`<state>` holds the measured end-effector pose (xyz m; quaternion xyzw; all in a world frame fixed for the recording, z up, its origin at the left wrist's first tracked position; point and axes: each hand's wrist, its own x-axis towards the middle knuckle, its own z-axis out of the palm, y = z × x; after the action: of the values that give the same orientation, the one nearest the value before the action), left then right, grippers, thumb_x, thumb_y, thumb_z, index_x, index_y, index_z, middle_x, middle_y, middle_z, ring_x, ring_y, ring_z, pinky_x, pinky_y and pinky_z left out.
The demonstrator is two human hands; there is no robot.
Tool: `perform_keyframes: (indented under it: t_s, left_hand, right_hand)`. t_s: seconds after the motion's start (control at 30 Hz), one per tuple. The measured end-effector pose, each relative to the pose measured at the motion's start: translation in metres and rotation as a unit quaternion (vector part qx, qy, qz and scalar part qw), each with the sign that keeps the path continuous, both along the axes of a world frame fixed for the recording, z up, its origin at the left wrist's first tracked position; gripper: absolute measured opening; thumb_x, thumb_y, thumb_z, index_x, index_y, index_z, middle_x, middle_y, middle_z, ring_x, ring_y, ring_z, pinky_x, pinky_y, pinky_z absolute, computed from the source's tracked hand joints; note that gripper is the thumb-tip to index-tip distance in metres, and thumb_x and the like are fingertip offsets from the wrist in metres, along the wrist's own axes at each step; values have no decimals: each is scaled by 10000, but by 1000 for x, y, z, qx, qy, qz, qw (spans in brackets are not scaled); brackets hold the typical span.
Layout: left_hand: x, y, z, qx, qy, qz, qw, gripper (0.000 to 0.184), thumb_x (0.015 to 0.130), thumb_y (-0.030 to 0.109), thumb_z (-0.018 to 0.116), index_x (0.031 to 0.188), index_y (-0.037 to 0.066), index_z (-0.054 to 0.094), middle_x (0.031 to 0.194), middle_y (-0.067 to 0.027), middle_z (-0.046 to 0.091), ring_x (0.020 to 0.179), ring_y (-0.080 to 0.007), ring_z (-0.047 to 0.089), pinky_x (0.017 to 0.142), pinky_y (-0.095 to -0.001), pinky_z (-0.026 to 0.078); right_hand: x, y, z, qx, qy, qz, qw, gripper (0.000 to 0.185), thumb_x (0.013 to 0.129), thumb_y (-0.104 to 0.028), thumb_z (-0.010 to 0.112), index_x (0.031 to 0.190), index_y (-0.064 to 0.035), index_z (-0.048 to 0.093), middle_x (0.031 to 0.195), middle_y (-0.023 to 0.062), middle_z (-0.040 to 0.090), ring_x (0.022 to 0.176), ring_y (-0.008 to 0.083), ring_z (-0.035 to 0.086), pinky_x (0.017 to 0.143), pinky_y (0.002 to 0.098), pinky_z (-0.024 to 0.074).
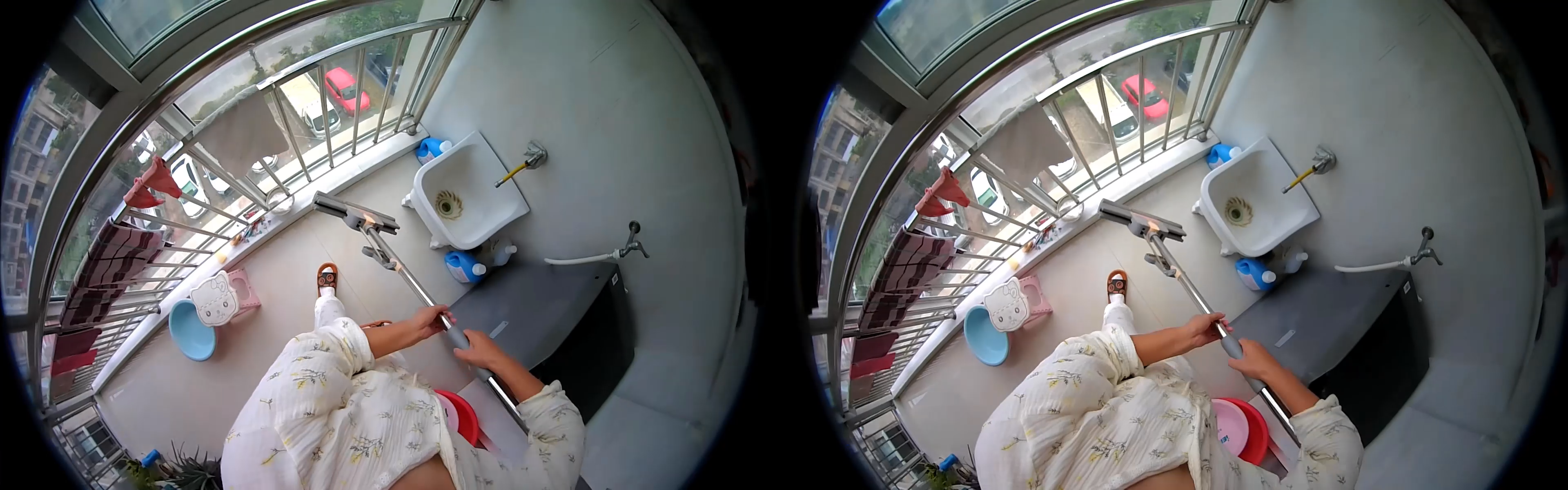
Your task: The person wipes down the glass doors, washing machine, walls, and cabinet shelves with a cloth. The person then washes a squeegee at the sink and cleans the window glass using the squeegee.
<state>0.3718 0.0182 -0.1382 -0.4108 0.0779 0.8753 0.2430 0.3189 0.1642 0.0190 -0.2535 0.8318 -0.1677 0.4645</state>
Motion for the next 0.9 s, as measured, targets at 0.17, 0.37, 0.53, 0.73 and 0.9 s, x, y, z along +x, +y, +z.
perform_keyframes:
  t_s: [0.17, 0.37, 0.53, 0.73, 0.9]
  left_hand:
    - [-52, -63, -93, -33, -113, 143, 983, 223, 950, 163, 546, 1098, -3, 530, 964, -148, 622, 923, -297, 643, 864, -493, 532]
    - [-89, -172, -117, -14, -82, 164, 983, 254, 946, 194, 520, 1085, -13, 572, 947, -163, 628, 905, -302, 639, 808, -501, 539]
    - [-115, -254, -107, -13, -111, 179, 978, 245, 942, 203, 518, 1090, 13, 566, 971, -157, 629, 879, -302, 641, 773, -493, 547]
    - [-146, -306, -86, 1, -144, 174, 974, 236, 938, 213, 515, 1096, 44, 558, 1000, -150, 630, 849, -301, 643, 731, -484, 557]
    - [-167, -333, -74, 24, -169, 161, 972, 230, 934, 222, 513, 1102, 70, 551, 1024, -144, 631, 823, -301, 646, 695, -476, 565]
  right_hand:
    - [-64, -148, -93, 119, 81, 222, 964, 394, 717, -272, 681, 1008, -7, 673, 957, 237, 682, 892, 354, 674, 775, 447, 526]
    - [-56, -296, -90, 41, 335, 329, 882, 269, 749, -195, 692, 959, -31, 656, 950, 163, 669, 924, 330, 644, 788, 446, 504]
    - [-40, -369, -25, -233, 350, 245, 874, 344, 751, -111, 703, 1082, -67, 621, 1096, 128, 629, 1013, 289, 608, 797, 414, 494]
    - [-61, -393, 24, -237, 243, -132, 931, 387, 772, -193, 771, 1081, -27, 608, 1013, 130, 695, 952, 269, 667, 790, 363, 513]
    - [-75, -418, 56, -95, 237, -108, 961, 454, 767, -262, 796, 1104, -13, 621, 982, 131, 707, 933, 268, 679, 791, 362, 520]
